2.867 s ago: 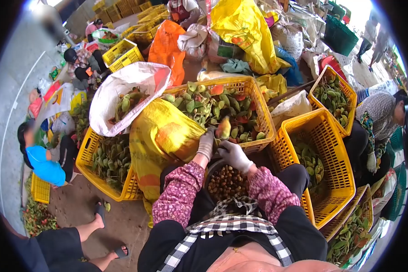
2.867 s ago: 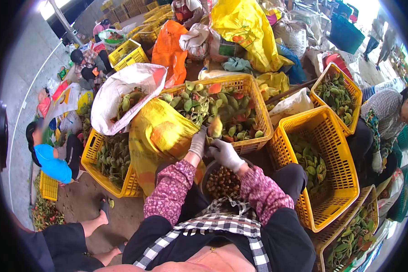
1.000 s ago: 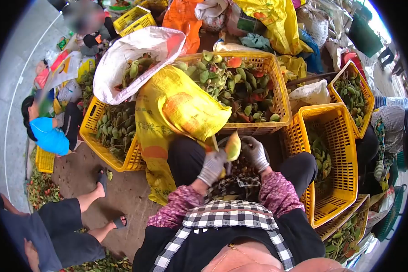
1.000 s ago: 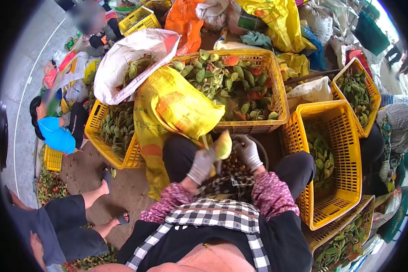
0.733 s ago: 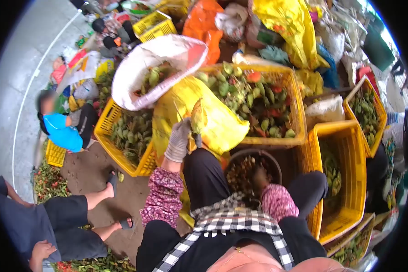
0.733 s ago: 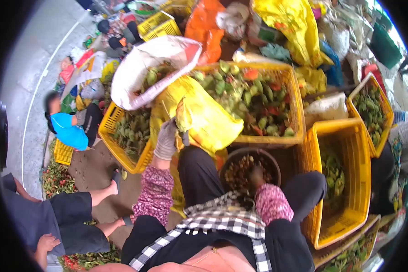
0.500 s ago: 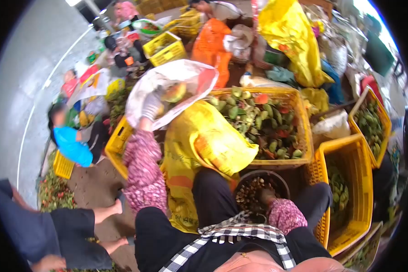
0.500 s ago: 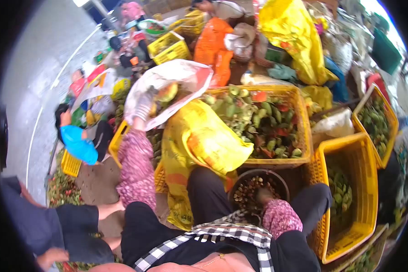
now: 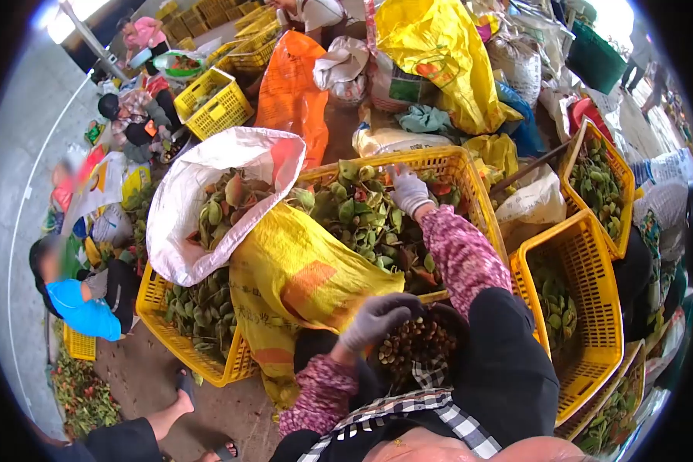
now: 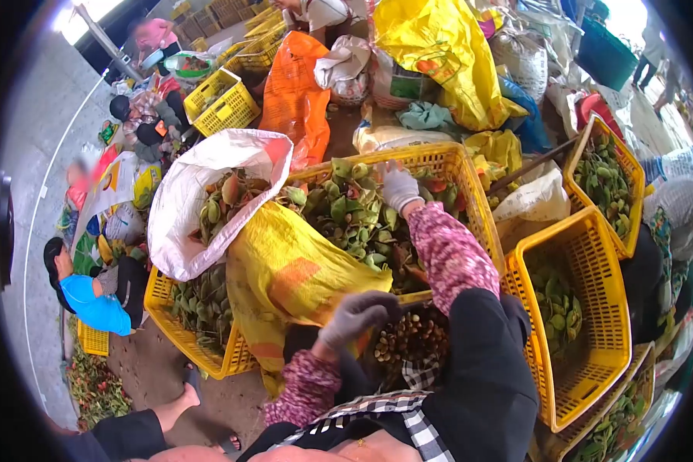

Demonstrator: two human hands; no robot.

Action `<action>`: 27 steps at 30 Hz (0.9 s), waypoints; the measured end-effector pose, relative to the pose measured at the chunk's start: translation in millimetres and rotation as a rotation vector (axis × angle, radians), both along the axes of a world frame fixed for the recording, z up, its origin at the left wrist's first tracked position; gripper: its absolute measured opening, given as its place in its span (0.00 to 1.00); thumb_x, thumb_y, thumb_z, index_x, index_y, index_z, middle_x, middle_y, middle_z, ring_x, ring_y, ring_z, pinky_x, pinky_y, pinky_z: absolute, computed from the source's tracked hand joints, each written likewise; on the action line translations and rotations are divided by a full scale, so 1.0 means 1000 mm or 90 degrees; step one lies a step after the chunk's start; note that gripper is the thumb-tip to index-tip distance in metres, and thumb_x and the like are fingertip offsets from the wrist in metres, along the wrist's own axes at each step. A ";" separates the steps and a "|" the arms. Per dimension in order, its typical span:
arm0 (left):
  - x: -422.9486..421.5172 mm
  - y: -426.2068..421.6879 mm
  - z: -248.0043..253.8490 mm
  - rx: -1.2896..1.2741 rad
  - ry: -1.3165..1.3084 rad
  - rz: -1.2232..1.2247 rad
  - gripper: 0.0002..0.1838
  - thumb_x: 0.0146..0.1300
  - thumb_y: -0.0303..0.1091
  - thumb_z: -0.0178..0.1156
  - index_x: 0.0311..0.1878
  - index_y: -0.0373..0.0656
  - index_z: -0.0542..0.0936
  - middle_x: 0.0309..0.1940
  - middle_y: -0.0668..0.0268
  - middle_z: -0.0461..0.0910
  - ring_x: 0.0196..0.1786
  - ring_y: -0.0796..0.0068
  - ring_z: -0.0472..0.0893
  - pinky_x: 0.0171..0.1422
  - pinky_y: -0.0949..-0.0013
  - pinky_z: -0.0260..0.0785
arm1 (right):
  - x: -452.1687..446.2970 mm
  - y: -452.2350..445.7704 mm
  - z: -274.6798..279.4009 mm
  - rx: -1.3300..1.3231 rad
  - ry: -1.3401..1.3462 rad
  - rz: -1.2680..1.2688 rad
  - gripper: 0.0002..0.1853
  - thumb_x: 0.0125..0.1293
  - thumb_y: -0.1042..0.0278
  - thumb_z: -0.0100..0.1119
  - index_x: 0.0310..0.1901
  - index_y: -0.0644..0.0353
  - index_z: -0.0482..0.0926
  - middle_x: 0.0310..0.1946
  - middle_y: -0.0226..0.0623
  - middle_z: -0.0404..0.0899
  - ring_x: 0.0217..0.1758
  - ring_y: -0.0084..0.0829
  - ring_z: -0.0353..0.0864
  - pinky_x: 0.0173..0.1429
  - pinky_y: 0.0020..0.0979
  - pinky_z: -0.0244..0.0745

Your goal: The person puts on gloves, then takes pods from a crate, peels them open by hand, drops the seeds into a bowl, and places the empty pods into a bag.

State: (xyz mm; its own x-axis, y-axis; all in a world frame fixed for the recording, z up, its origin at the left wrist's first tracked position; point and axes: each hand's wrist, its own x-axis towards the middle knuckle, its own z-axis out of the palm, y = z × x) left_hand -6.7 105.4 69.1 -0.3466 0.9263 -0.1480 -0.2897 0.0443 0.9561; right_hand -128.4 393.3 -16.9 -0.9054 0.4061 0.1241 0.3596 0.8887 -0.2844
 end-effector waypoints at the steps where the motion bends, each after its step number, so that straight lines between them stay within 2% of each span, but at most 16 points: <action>1: 0.004 0.007 -0.016 0.023 -0.033 0.006 0.13 0.66 0.30 0.56 0.50 0.33 0.78 0.43 0.64 0.82 0.46 0.75 0.79 0.55 0.73 0.70 | -0.020 0.006 -0.010 0.057 -0.036 0.039 0.20 0.64 0.65 0.52 0.58 0.52 0.68 0.58 0.46 0.66 0.49 0.54 0.78 0.51 0.45 0.76; 4: 0.003 0.013 -0.039 0.004 -0.048 0.006 0.16 0.67 0.34 0.56 0.51 0.32 0.77 0.42 0.64 0.82 0.46 0.77 0.79 0.55 0.73 0.70 | -0.047 0.027 -0.042 0.125 -0.061 0.067 0.18 0.66 0.65 0.47 0.57 0.53 0.70 0.57 0.47 0.66 0.48 0.53 0.78 0.51 0.44 0.76; 5: 0.003 0.013 -0.041 -0.020 -0.055 0.009 0.16 0.68 0.34 0.56 0.52 0.32 0.77 0.42 0.65 0.81 0.46 0.77 0.79 0.55 0.74 0.70 | -0.048 0.030 -0.040 0.069 -0.080 0.040 0.24 0.58 0.67 0.57 0.59 0.53 0.69 0.60 0.49 0.68 0.53 0.49 0.77 0.51 0.43 0.76; 8: 0.006 0.013 -0.053 -0.015 -0.078 -0.014 0.19 0.66 0.37 0.58 0.53 0.33 0.76 0.41 0.65 0.81 0.46 0.77 0.78 0.55 0.73 0.70 | -0.018 0.033 -0.041 -0.217 0.217 -0.074 0.22 0.59 0.69 0.59 0.56 0.56 0.71 0.51 0.50 0.75 0.51 0.43 0.79 0.49 0.40 0.76; 9: 0.006 0.015 -0.055 -0.003 -0.085 -0.022 0.19 0.66 0.37 0.58 0.54 0.33 0.76 0.41 0.65 0.80 0.46 0.77 0.78 0.55 0.73 0.70 | -0.001 0.034 -0.040 -0.337 0.374 -0.081 0.20 0.58 0.68 0.60 0.53 0.60 0.72 0.42 0.46 0.80 0.45 0.36 0.80 0.46 0.35 0.76; 10: 0.008 0.019 -0.053 0.011 -0.092 -0.033 0.19 0.65 0.37 0.59 0.54 0.34 0.76 0.41 0.66 0.80 0.45 0.77 0.78 0.54 0.73 0.70 | 0.020 0.030 -0.024 -0.744 0.419 -0.094 0.21 0.57 0.68 0.61 0.53 0.62 0.72 0.42 0.42 0.80 0.39 0.31 0.80 0.44 0.28 0.76; 12: 0.011 0.027 -0.051 0.030 -0.128 0.045 0.25 0.64 0.42 0.60 0.58 0.34 0.73 0.46 0.61 0.79 0.47 0.72 0.79 0.56 0.68 0.71 | 0.062 0.025 -0.013 -1.062 0.522 -0.020 0.21 0.56 0.71 0.59 0.53 0.62 0.74 0.40 0.38 0.80 0.38 0.28 0.80 0.41 0.27 0.77; 14: 0.011 0.045 -0.046 0.076 -0.213 0.205 0.24 0.68 0.41 0.54 0.61 0.34 0.70 0.49 0.60 0.78 0.52 0.68 0.78 0.61 0.65 0.70 | 0.121 -0.003 0.026 -1.303 0.402 0.114 0.24 0.57 0.70 0.57 0.57 0.62 0.71 0.42 0.41 0.80 0.39 0.30 0.80 0.41 0.28 0.78; 15: 0.006 0.052 -0.067 0.119 0.007 0.259 0.22 0.70 0.38 0.53 0.61 0.35 0.70 0.52 0.60 0.78 0.54 0.68 0.77 0.61 0.66 0.69 | 0.142 -0.020 0.041 -1.327 0.415 0.190 0.25 0.58 0.68 0.56 0.58 0.63 0.69 0.43 0.42 0.79 0.39 0.31 0.80 0.41 0.29 0.78; 16: 0.007 0.060 -0.052 0.073 0.055 0.270 0.21 0.70 0.37 0.52 0.61 0.35 0.70 0.52 0.60 0.78 0.54 0.69 0.77 0.60 0.66 0.69 | 0.158 -0.039 0.047 -1.353 0.423 0.273 0.26 0.58 0.66 0.56 0.59 0.63 0.68 0.45 0.43 0.79 0.39 0.32 0.80 0.41 0.30 0.79; 17: 0.006 0.071 -0.028 0.025 0.106 0.287 0.21 0.70 0.37 0.52 0.61 0.35 0.70 0.53 0.60 0.78 0.54 0.69 0.77 0.60 0.67 0.69 | 0.171 -0.060 0.043 -1.397 0.464 0.218 0.27 0.58 0.66 0.57 0.60 0.64 0.67 0.47 0.44 0.78 0.41 0.35 0.81 0.41 0.32 0.79; 18: 0.012 0.075 -0.024 0.065 0.057 0.335 0.20 0.71 0.37 0.52 0.60 0.36 0.71 0.53 0.61 0.77 0.53 0.71 0.77 0.59 0.68 0.69 | 0.184 -0.070 0.036 -1.456 0.376 0.336 0.27 0.59 0.65 0.58 0.60 0.64 0.67 0.48 0.44 0.77 0.44 0.37 0.80 0.43 0.32 0.80; 20: 0.024 0.080 -0.032 0.252 -0.130 0.452 0.18 0.71 0.38 0.50 0.57 0.37 0.74 0.53 0.65 0.77 0.51 0.76 0.76 0.57 0.71 0.69 | 0.210 -0.114 0.047 -1.458 0.436 0.233 0.26 0.60 0.65 0.59 0.59 0.63 0.68 0.47 0.42 0.78 0.47 0.37 0.80 0.47 0.32 0.79; 22: 0.023 0.068 -0.051 0.116 0.046 0.536 0.13 0.70 0.33 0.53 0.52 0.36 0.77 0.47 0.66 0.79 0.48 0.80 0.76 0.55 0.75 0.69 | 0.215 -0.133 0.061 -1.355 0.375 0.110 0.24 0.62 0.63 0.59 0.58 0.63 0.69 0.46 0.39 0.78 0.46 0.33 0.80 0.49 0.31 0.77; 24: 0.034 0.049 -0.051 0.155 0.200 0.585 0.12 0.71 0.30 0.52 0.52 0.35 0.77 0.47 0.65 0.80 0.48 0.79 0.77 0.54 0.75 0.70 | 0.200 -0.135 0.007 -0.843 0.338 0.065 0.25 0.62 0.63 0.62 0.57 0.65 0.68 0.45 0.35 0.78 0.45 0.27 0.77 0.49 0.29 0.75; 27: 0.049 0.017 -0.037 0.154 0.218 0.629 0.09 0.70 0.27 0.52 0.49 0.35 0.77 0.43 0.67 0.80 0.44 0.79 0.78 0.51 0.75 0.71 | 0.208 -0.166 0.005 -0.907 0.353 0.156 0.25 0.64 0.67 0.62 0.59 0.66 0.67 0.47 0.34 0.74 0.48 0.23 0.73 0.53 0.26 0.71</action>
